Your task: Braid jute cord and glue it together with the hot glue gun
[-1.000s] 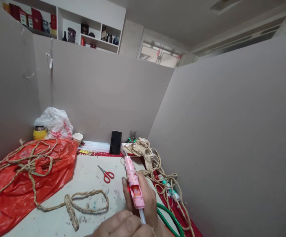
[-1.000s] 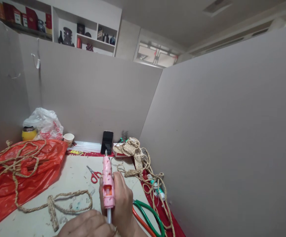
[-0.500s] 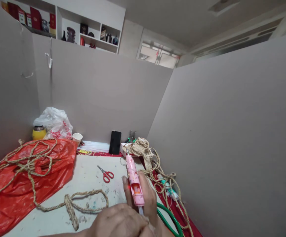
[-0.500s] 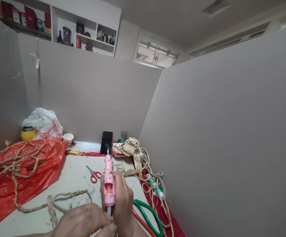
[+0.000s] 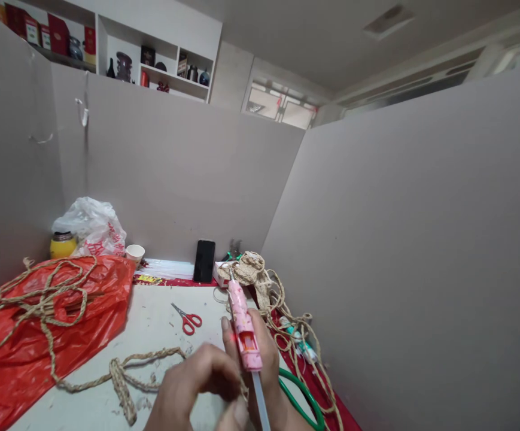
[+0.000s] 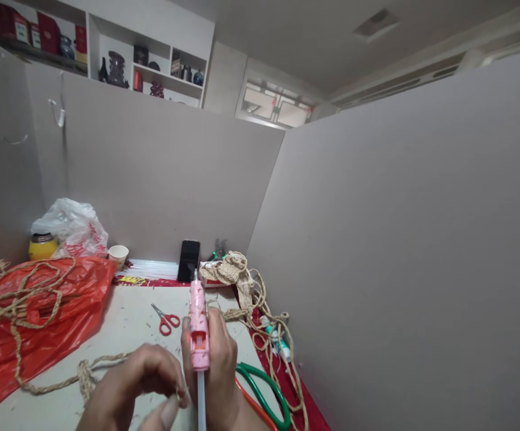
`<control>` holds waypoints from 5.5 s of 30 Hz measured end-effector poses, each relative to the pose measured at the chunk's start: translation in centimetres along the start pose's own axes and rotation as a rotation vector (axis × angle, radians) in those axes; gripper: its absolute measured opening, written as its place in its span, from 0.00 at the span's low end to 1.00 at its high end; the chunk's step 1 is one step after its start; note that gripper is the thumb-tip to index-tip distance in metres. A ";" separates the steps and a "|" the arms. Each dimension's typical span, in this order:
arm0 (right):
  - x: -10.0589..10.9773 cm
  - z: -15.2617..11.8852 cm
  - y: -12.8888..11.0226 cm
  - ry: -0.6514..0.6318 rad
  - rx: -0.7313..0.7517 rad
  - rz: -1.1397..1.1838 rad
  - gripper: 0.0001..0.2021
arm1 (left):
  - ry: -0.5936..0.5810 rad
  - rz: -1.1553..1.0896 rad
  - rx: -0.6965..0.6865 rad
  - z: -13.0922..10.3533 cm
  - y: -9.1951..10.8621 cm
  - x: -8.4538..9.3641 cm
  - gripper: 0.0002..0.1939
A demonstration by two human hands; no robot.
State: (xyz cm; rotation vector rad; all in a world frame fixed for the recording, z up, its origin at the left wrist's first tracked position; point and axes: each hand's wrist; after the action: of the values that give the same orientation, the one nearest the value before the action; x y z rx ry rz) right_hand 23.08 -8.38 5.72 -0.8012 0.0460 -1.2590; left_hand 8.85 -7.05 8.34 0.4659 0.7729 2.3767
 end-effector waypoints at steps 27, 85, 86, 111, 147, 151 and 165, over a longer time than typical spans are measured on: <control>0.0 0.9 2.1 0.038 0.342 -0.080 0.05 | -0.076 -0.637 1.112 2.2 -1.3 -0.3 0.25; -0.6 0.6 3.0 0.112 0.269 -0.113 0.03 | -0.033 -0.670 1.084 2.1 -1.5 -0.7 0.23; -0.6 0.6 3.0 0.109 0.283 -0.115 0.04 | -0.026 -0.658 1.096 2.1 -1.6 -0.7 0.23; -1.2 0.1 3.3 0.048 0.313 -0.167 0.07 | 0.042 -0.520 1.120 2.0 -2.5 -1.3 0.22; -0.9 0.2 3.5 0.114 0.057 -0.058 0.05 | -0.120 -0.615 1.020 0.5 -2.0 -1.1 0.25; -0.9 0.3 3.1 0.111 0.059 -0.067 0.03 | -0.118 -0.619 0.998 1.2 -1.8 -0.9 0.21; -1.6 -0.2 3.6 0.091 0.242 -0.147 0.04 | -0.014 -0.578 1.122 1.7 -3.2 -0.6 0.26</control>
State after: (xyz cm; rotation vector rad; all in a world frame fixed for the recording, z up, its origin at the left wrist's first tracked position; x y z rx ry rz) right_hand 25.39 -6.88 2.97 -0.5448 -0.0921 -1.4092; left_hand 11.47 -4.58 7.56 0.5683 1.9023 1.2402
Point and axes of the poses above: each hand's wrist, its own z-axis towards the middle knuckle, its own x-axis out of the back of the hand, y = z × x, and after that the axes turned 9 degrees about -x, right-handed
